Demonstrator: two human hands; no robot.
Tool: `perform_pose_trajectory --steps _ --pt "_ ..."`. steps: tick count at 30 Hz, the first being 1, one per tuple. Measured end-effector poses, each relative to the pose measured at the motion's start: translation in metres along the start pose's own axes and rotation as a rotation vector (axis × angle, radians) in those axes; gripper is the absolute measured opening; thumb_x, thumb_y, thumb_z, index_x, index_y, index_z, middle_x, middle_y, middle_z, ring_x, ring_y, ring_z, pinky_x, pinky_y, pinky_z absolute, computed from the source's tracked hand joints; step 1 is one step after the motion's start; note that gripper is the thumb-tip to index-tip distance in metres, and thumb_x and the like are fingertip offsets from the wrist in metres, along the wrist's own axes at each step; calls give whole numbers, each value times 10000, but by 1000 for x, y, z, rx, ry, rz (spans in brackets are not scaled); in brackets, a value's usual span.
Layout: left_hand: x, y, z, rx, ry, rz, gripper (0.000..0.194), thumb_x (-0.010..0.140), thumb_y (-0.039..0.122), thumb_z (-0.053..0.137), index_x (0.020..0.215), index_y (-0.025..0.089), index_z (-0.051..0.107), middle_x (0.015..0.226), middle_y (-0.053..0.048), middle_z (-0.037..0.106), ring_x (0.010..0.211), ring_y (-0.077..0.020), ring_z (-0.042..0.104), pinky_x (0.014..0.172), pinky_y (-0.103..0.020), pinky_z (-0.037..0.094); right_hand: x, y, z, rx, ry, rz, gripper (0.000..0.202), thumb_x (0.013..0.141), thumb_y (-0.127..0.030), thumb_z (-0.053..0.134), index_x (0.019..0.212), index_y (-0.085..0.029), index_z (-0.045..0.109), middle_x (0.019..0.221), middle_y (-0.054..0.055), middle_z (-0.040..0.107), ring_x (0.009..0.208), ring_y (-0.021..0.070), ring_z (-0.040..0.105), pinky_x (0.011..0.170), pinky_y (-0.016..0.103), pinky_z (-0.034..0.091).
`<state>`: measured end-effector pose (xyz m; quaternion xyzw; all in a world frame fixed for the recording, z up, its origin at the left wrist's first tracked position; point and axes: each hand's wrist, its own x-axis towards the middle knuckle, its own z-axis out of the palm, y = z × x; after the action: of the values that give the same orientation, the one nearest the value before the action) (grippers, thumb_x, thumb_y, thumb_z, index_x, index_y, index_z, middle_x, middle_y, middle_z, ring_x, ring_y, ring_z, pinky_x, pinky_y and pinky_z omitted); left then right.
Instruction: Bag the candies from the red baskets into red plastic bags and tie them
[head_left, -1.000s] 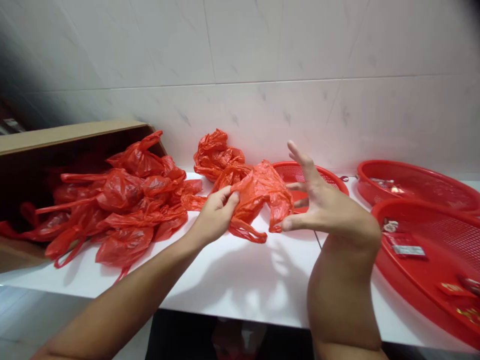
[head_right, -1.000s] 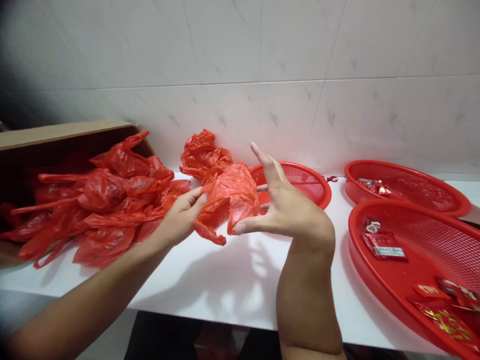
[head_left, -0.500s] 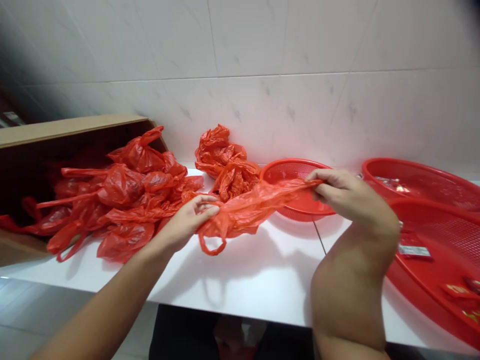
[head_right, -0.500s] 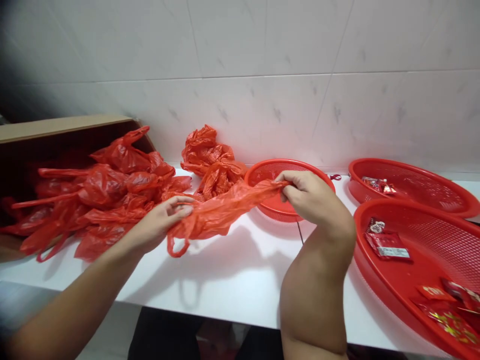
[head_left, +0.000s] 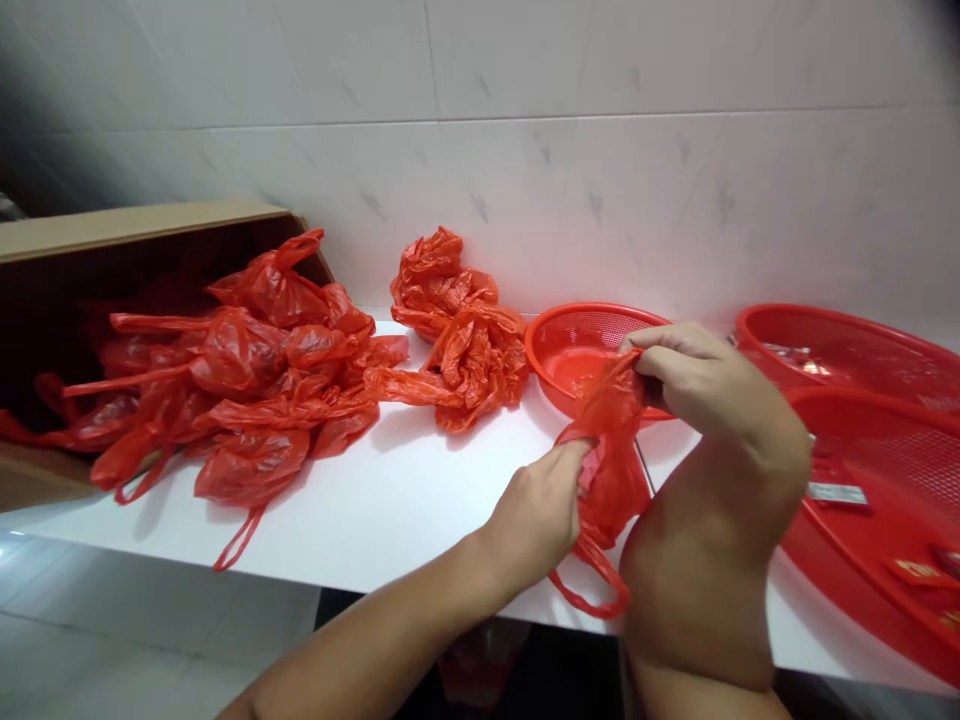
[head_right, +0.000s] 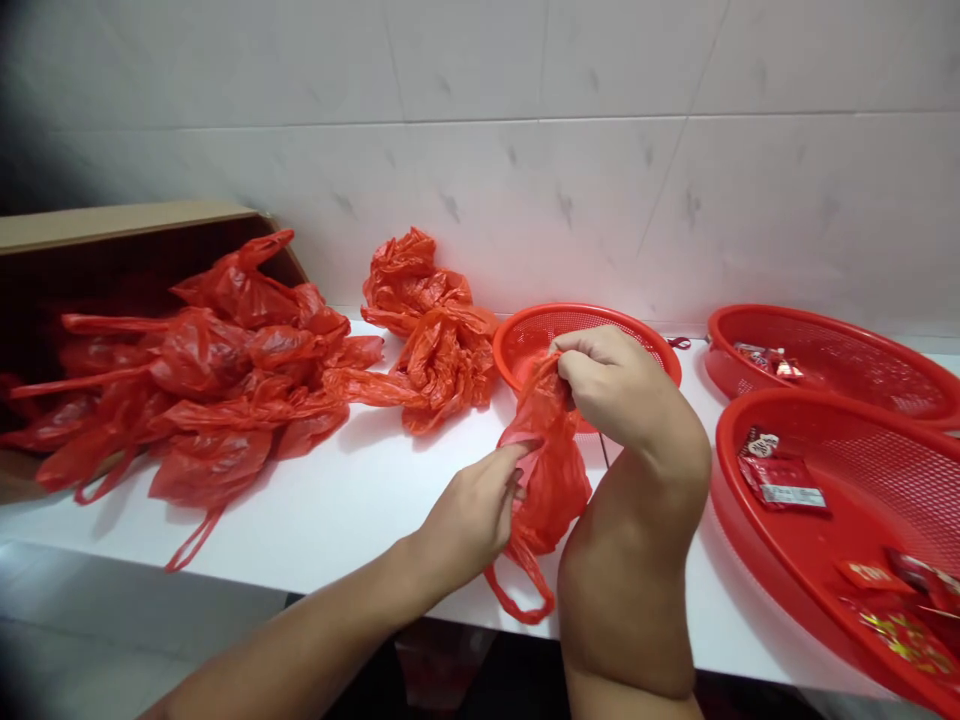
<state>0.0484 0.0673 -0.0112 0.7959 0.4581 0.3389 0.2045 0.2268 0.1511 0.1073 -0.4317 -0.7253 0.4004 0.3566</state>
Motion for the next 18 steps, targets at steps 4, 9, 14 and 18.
perform_pose_trajectory --steps 4,9,14,18 --pt "15 -11 -6 364 -394 -170 537 952 241 526 1479 141 496 1108 -180 762 945 -362 761 816 -484 605 -9 -3 -8 7 68 11 247 811 -176 516 579 -218 443 581 -5 415 529 120 392 483 269 307" --pt "17 -28 -36 699 -637 -277 740 871 235 625 1572 103 428 1085 -218 767 966 -398 759 813 -467 579 -7 6 -21 -119 111 73 235 815 -186 507 586 -218 466 582 2 458 540 127 402 489 280 295" --pt "22 -50 -61 794 -636 -254 578 845 148 630 1423 161 640 1061 -210 767 965 -390 759 858 -457 556 -5 0 -12 -299 147 42 178 858 -224 548 680 -214 542 693 18 598 642 156 549 576 292 409" --pt "25 -60 -66 775 -615 -200 469 917 205 573 1373 184 681 1066 -177 761 950 -349 758 835 -421 552 -45 -2 -20 -392 306 -10 197 931 -389 612 982 -214 687 974 67 734 838 211 669 713 331 508"
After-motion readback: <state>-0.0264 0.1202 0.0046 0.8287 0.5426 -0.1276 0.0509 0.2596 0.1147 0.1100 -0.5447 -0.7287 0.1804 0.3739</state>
